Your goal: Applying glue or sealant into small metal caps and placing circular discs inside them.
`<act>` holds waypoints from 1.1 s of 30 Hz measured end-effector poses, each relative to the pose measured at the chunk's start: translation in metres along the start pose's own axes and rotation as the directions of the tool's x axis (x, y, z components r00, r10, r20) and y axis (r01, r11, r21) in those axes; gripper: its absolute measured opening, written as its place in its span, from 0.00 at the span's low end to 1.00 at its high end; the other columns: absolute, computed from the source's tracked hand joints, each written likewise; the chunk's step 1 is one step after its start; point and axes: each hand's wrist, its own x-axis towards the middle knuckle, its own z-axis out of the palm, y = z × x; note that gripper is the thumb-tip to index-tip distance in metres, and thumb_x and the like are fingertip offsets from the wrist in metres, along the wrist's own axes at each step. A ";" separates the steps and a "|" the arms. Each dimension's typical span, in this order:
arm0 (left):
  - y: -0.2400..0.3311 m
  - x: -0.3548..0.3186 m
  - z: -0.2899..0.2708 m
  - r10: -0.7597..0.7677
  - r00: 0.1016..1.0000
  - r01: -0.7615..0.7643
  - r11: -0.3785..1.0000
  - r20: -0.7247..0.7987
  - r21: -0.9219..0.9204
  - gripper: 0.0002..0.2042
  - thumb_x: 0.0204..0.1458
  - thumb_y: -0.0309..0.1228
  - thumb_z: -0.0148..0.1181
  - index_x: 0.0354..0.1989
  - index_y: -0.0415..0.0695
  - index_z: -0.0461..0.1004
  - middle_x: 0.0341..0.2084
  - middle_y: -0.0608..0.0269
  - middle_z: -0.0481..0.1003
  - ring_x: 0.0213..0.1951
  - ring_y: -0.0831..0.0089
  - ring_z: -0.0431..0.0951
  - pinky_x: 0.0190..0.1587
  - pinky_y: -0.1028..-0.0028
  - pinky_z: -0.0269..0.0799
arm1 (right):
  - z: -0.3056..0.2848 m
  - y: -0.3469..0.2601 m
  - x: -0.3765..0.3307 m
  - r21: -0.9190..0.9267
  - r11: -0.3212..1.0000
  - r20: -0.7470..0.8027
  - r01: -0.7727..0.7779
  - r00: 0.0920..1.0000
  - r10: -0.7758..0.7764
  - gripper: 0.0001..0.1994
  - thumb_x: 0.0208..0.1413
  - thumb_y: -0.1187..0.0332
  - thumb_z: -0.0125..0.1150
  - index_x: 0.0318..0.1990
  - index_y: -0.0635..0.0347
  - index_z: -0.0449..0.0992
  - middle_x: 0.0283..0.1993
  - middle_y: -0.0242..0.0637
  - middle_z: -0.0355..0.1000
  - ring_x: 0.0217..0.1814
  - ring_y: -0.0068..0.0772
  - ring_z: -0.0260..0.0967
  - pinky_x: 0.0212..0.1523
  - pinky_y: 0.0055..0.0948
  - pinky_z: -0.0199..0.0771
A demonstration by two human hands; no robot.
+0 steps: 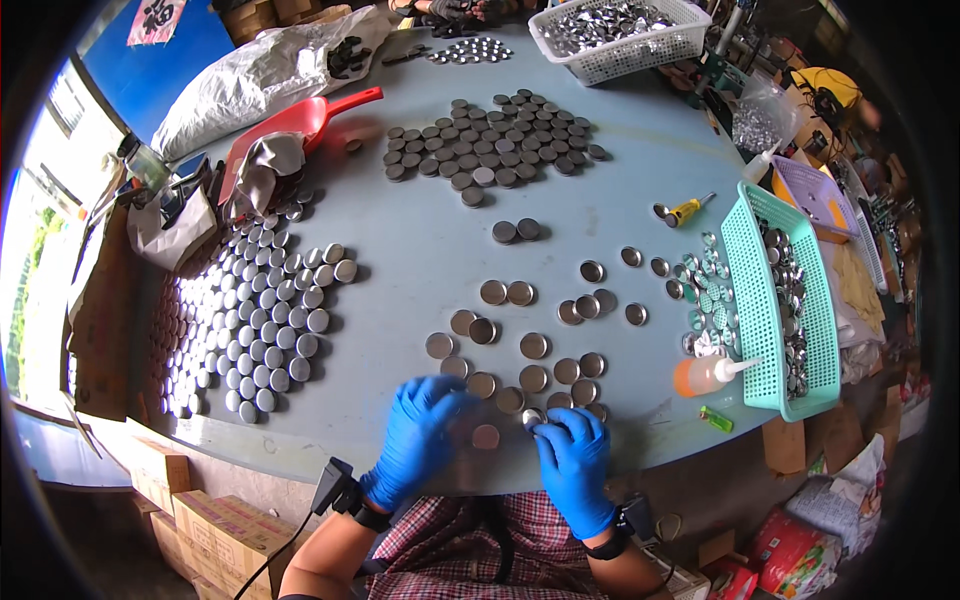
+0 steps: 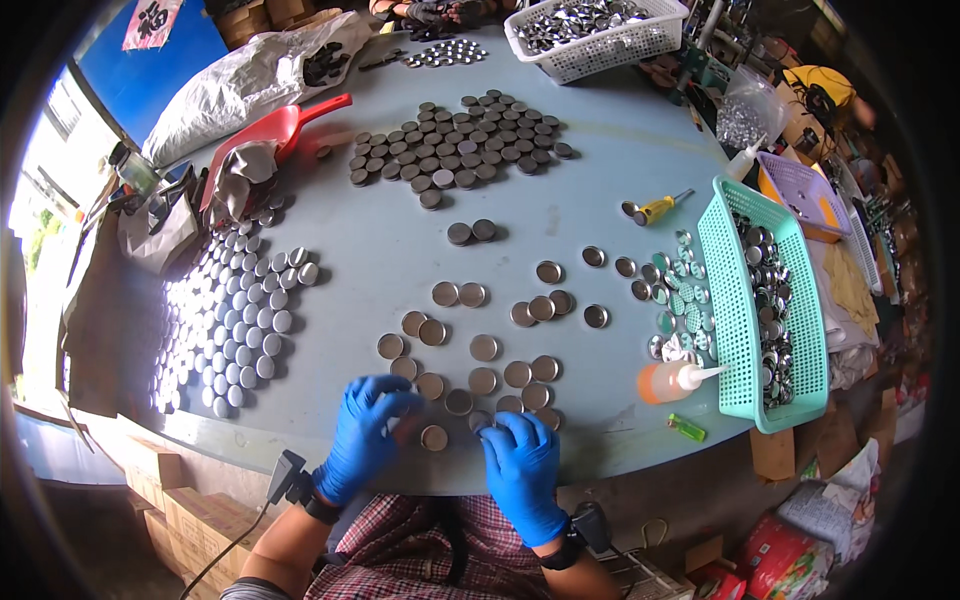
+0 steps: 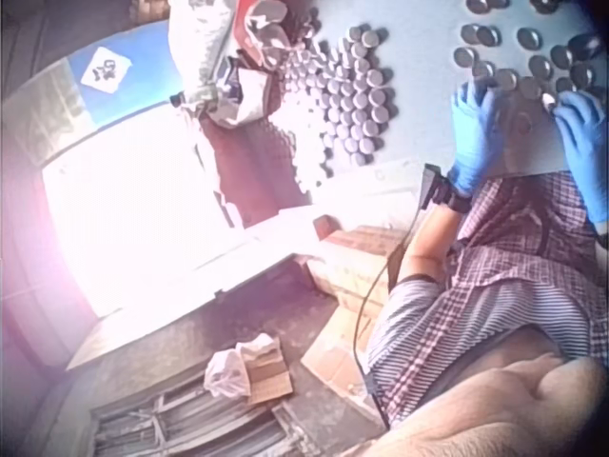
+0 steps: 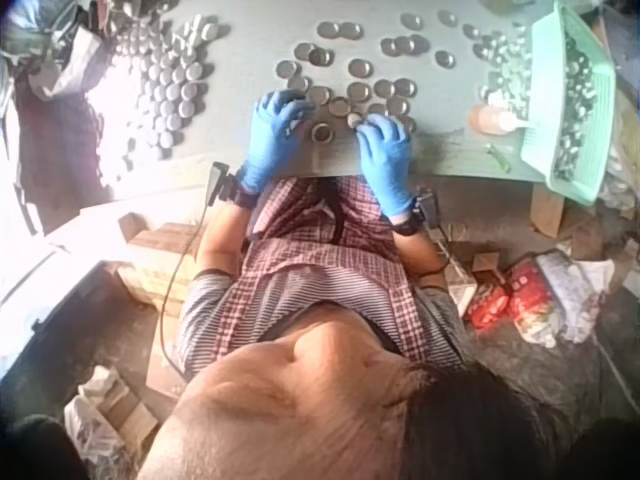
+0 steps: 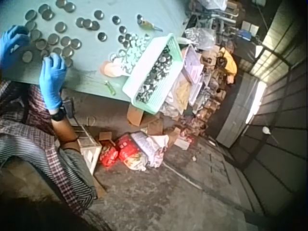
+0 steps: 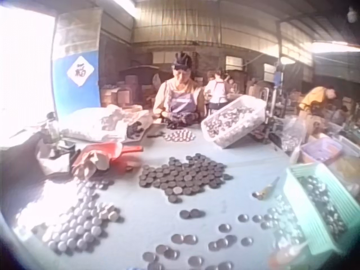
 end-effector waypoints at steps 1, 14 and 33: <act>0.007 -0.007 0.001 0.060 0.996 -0.058 0.998 0.071 -0.018 0.16 0.41 0.28 0.69 0.41 0.49 0.77 0.44 0.61 0.73 0.46 0.58 0.72 0.49 0.62 0.66 | -0.001 -0.001 0.000 0.002 1.000 0.005 0.020 1.000 -0.020 0.08 0.49 0.71 0.67 0.37 0.53 0.77 0.47 0.33 0.71 0.50 0.41 0.67 0.49 0.42 0.66; 0.018 -0.036 -0.002 0.146 0.962 -0.145 0.989 0.231 -0.020 0.14 0.37 0.29 0.68 0.36 0.52 0.76 0.41 0.69 0.74 0.45 0.64 0.72 0.49 0.62 0.63 | -0.010 -0.025 -0.006 0.319 0.942 -0.040 -0.105 0.991 0.124 0.09 0.46 0.76 0.68 0.35 0.54 0.76 0.48 0.34 0.73 0.51 0.43 0.68 0.52 0.41 0.67; -0.017 0.029 -0.007 0.112 0.964 -0.157 0.971 0.240 0.178 0.28 0.46 0.37 0.68 0.58 0.46 0.70 0.60 0.57 0.68 0.61 0.54 0.67 0.63 0.51 0.58 | -0.020 0.019 0.085 0.139 0.979 -0.168 -0.147 0.971 0.170 0.18 0.53 0.76 0.58 0.53 0.57 0.75 0.56 0.40 0.71 0.55 0.48 0.67 0.54 0.44 0.68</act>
